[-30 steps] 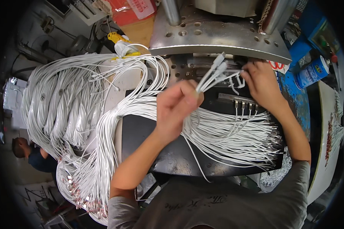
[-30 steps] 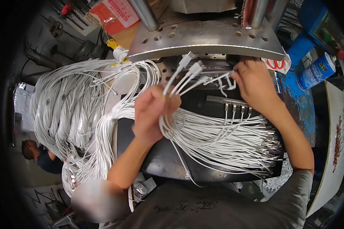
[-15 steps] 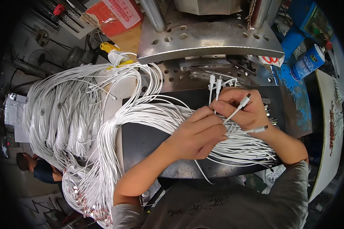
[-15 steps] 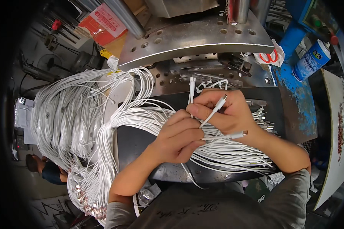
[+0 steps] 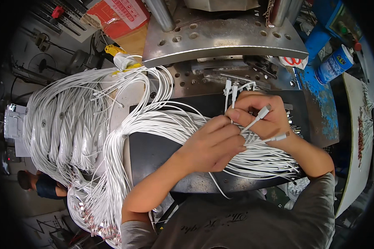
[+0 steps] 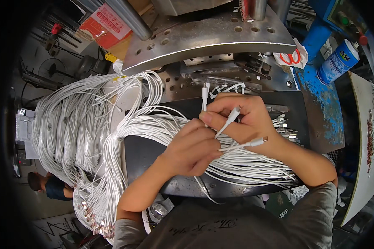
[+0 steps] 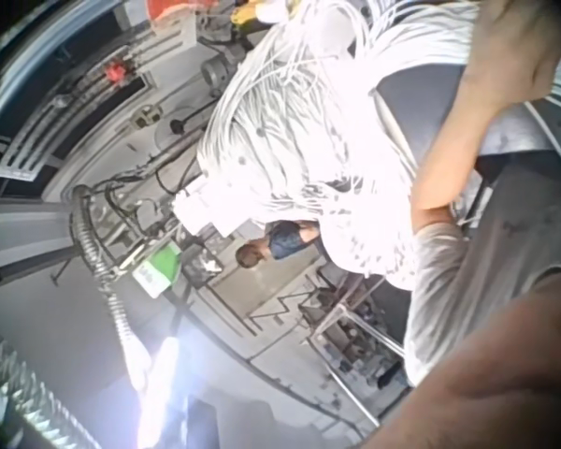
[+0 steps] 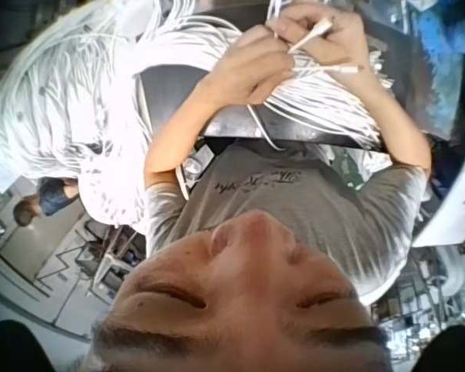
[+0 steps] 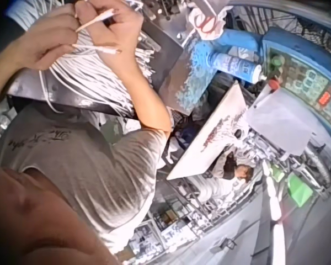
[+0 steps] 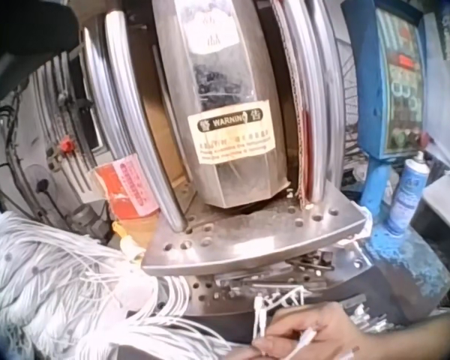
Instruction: The recorder is organizing individual white wires and inserting them into a connector or alignment jig as part of a wire harness assembly.
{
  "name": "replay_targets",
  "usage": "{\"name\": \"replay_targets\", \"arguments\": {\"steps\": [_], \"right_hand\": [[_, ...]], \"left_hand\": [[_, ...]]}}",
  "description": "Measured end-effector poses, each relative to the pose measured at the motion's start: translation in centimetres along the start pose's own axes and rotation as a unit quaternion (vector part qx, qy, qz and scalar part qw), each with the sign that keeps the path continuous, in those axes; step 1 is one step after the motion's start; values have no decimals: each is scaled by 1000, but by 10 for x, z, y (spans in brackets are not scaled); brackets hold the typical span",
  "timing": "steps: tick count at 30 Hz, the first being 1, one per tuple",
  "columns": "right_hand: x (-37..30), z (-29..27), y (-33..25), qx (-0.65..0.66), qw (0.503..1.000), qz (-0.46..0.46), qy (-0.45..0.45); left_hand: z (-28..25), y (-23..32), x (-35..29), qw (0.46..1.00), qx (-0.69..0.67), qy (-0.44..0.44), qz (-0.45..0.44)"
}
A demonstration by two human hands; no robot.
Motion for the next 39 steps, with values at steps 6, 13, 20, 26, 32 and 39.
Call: {"name": "replay_targets", "arguments": {"steps": [6,13,20,26,32,39], "right_hand": [[-12,-36,-12,-64,994,-11,-93],[-37,-99,4,-541,840,-35,-7],[-27,-81,4,-449,893,-33,23],[17,-56,20,-472,866,-162,4],[-21,-96,-27,-548,807,-161,151],[-52,-95,9,-536,843,-39,24]], "left_hand": [[-105,-20,-94,824,464,301,-123],[-133,-25,-46,780,558,256,-120],[-10,0,28,989,-4,-21,-149],[-5,-30,35,976,132,-41,-170],[-30,-52,-2,955,189,13,-226],[23,-7,34,972,-50,-57,-222]]}}
Point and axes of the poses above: each hand's wrist, its own x-axis towards the middle knuckle, its own z-axis out of the palm, y = z × x, the point moved 5 cm from there along x, towards the middle knuckle, and after that the axes turned 5 degrees about -x, right-handed, at the moved point
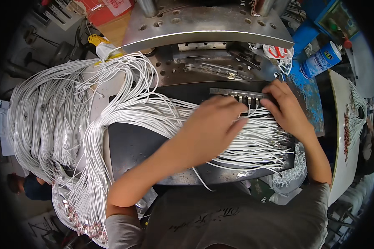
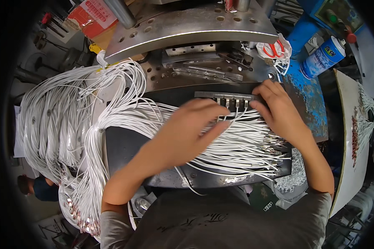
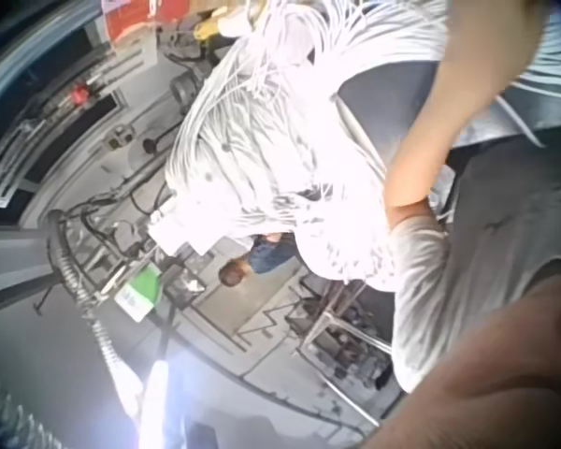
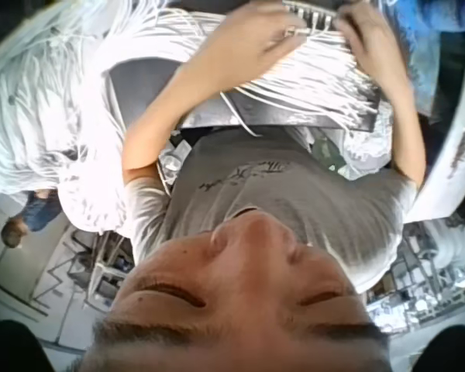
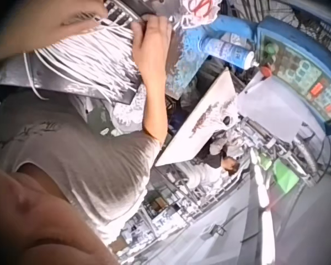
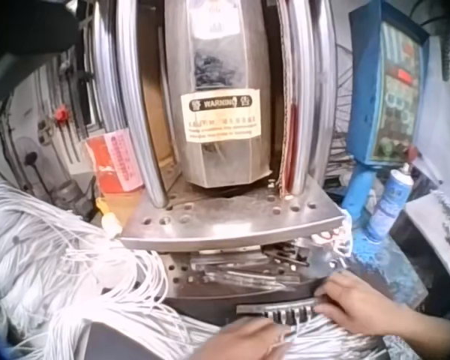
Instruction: The recorder is organizing individual white wires and inserting them into a connector or alignment jig as part of a wire harness assembly.
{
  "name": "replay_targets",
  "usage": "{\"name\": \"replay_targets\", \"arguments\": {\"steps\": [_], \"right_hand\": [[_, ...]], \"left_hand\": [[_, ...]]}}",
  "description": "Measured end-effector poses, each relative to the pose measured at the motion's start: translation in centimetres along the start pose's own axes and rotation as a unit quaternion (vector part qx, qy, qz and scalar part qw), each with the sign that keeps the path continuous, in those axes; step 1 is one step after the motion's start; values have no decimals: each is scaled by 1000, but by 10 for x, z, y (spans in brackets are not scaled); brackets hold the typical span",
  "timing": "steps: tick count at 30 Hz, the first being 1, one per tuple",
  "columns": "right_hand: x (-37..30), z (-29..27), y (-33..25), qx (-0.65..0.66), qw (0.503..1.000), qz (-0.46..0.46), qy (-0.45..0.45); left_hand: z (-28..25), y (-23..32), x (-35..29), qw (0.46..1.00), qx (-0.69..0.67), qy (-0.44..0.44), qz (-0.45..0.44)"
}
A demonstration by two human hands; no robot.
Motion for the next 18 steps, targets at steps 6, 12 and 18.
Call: {"name": "replay_targets", "arguments": {"steps": [6,12,18], "right_hand": [[15,23,-4,36,998,45,1],[78,37,10,1,996,-19,84],[120,65,46,-135,986,-61,82]], "left_hand": [[30,11,5,981,177,53,57],[11,-5,15,973,208,100,7],[-8,-48,42,971,216,96,-31]]}}
Point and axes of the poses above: each hand's wrist, its own x-axis towards the middle knuckle, its own z-axis out of the palm, y = z × x, the point moved 5 cm from there along x, towards the middle knuckle, and after that the axes turned 5 degrees about -x, right-handed, at the moved point
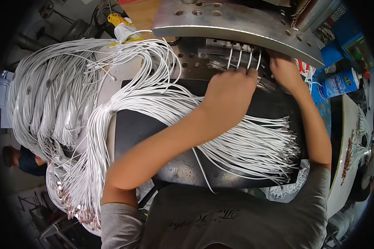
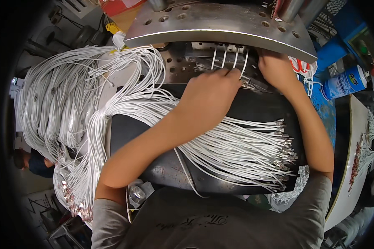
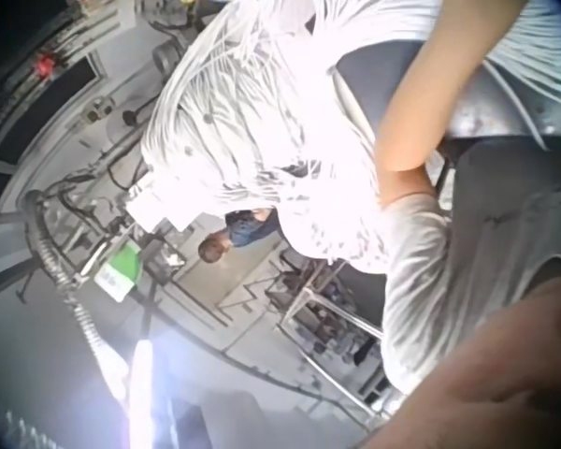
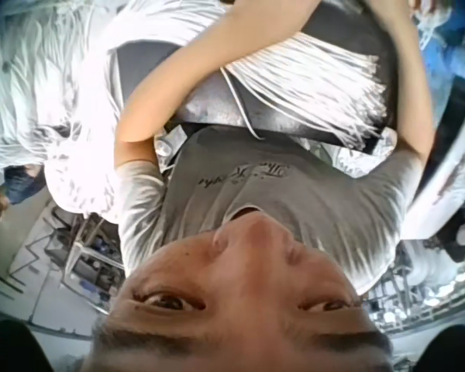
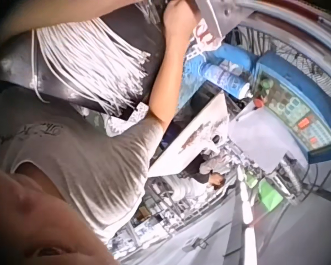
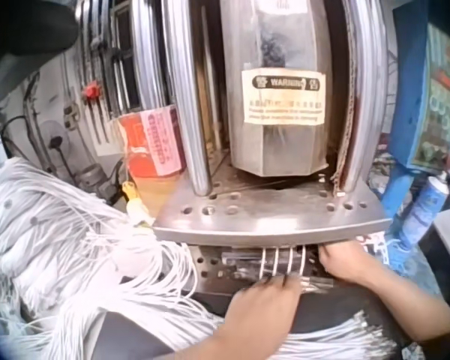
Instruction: The recorder is organizing individual white wires and inserting them into a connector or alignment jig as part of a wire harness assembly.
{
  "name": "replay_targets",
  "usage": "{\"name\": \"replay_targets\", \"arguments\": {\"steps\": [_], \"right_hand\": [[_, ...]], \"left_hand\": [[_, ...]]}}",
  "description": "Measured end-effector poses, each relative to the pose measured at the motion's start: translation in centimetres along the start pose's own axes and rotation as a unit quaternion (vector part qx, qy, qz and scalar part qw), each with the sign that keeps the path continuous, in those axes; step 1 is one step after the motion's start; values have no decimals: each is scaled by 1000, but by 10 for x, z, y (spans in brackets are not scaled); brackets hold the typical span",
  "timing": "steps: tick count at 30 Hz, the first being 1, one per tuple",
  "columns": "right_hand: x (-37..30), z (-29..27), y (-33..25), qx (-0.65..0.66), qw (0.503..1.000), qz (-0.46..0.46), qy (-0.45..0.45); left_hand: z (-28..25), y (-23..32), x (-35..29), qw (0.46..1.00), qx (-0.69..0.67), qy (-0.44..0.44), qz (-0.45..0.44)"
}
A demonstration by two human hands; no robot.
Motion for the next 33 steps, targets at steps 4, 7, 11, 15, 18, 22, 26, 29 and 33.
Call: {"name": "replay_targets", "arguments": {"steps": [4,7,11,15,18,22,26,29,33], "right_hand": [[27,26,14,-154,977,-17,-144],[20,44,54,22,1000,-18,-2],[31,58,99,36,996,-12,75],[40,61,101,-90,987,-58,123],[36,58,97,-124,982,-66,125],[36,54,88,-87,989,-51,107],[36,53,82,-48,989,-62,127],[34,54,79,-37,995,-29,86],[17,42,70,88,989,-11,116]], "left_hand": [[14,-30,25,998,19,-68,4],[5,-33,51,998,-20,-53,2],[-5,-37,62,994,-18,88,64],[-9,-48,50,993,21,99,65],[-5,-48,46,997,26,64,45],[-4,-40,46,999,11,43,25],[0,-42,47,1000,23,12,-2],[0,-45,47,999,45,-17,-18],[-3,-36,43,1000,-5,9,-1]]}}
Point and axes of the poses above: each hand's wrist, its own x-axis towards the middle knuckle, its own z-axis out of the palm, y = z × x, the point moved 5 cm from there along x, towards the middle knuckle, and after that the axes turned 5 degrees about -x, right-handed, at the moved point
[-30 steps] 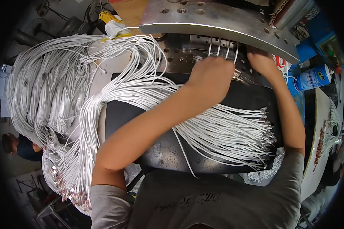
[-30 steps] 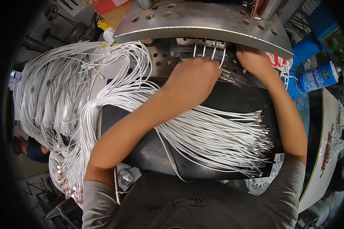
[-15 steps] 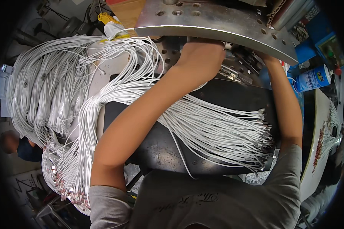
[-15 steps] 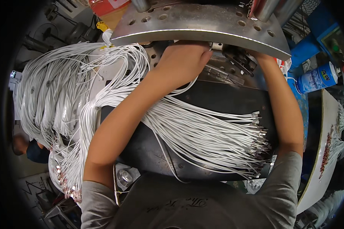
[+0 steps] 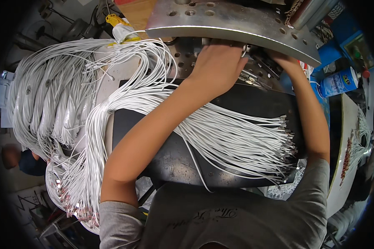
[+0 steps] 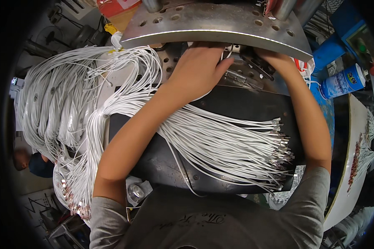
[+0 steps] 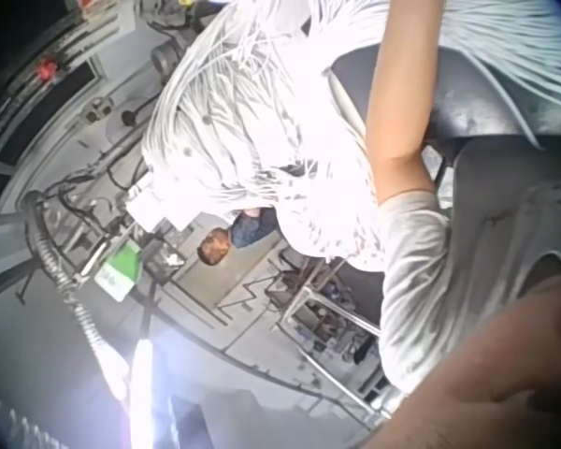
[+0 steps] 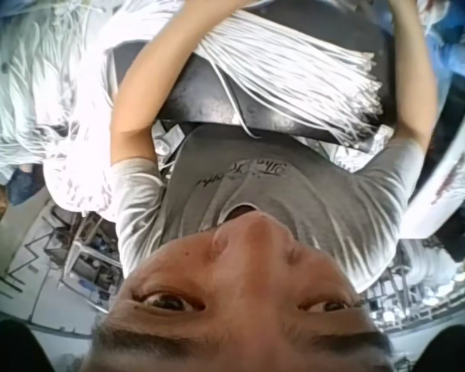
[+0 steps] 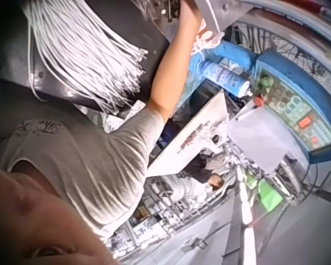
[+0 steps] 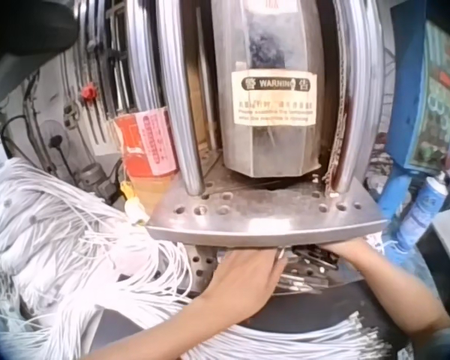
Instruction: The recorder is organizing individual white wires and inserting them into a connector or alignment jig as part of a wire harness assembly.
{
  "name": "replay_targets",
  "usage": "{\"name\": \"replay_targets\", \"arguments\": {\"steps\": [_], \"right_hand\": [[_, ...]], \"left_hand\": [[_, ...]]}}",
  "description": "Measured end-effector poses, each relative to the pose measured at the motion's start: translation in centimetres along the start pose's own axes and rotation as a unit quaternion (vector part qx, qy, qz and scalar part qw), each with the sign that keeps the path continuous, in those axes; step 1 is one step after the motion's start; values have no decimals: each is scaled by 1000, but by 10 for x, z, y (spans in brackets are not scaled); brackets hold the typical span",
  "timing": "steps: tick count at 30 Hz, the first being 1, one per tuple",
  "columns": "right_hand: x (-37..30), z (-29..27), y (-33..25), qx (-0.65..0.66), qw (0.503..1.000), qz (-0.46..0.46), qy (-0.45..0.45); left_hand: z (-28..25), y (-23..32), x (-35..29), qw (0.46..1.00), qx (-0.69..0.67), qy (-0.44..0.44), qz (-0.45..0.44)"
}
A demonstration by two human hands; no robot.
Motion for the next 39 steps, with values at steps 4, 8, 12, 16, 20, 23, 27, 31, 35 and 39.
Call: {"name": "replay_targets", "arguments": {"steps": [4,8,12,16,20,23,27,31,35,39], "right_hand": [[11,-27,-103,29,988,52,-143],[7,-40,-148,69,984,-20,-161],[5,-43,-155,0,994,-83,-74],[12,-35,-147,-1,994,-68,-91],[18,-27,-141,30,991,-22,-127],[19,-27,-141,38,995,-30,-90],[17,-33,-140,58,965,76,-245],[-21,-89,-160,84,992,-33,-83],[-96,-142,-186,58,969,-44,-234],[-163,-178,-227,112,949,19,-296]], "left_hand": [[-8,-10,-23,973,140,171,58],[0,-22,-26,972,173,157,14],[-2,-22,-27,963,216,155,34],[-1,-27,-21,967,203,152,27],[-3,-35,-12,971,200,131,-1],[-1,-39,-9,974,203,88,-37],[-8,-33,-12,979,185,86,-15],[-33,3,-70,994,68,67,58],[-72,34,-156,992,-21,-99,73],[-85,40,-224,972,-80,-218,24]]}}
Point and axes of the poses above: each hand's wrist, its own x-axis towards the middle knuckle, its own z-axis out of the palm, y = z × x, the point moved 5 cm from there along x, towards the middle knuckle, and after that the axes turned 5 degrees about -x, right-handed, at the moved point
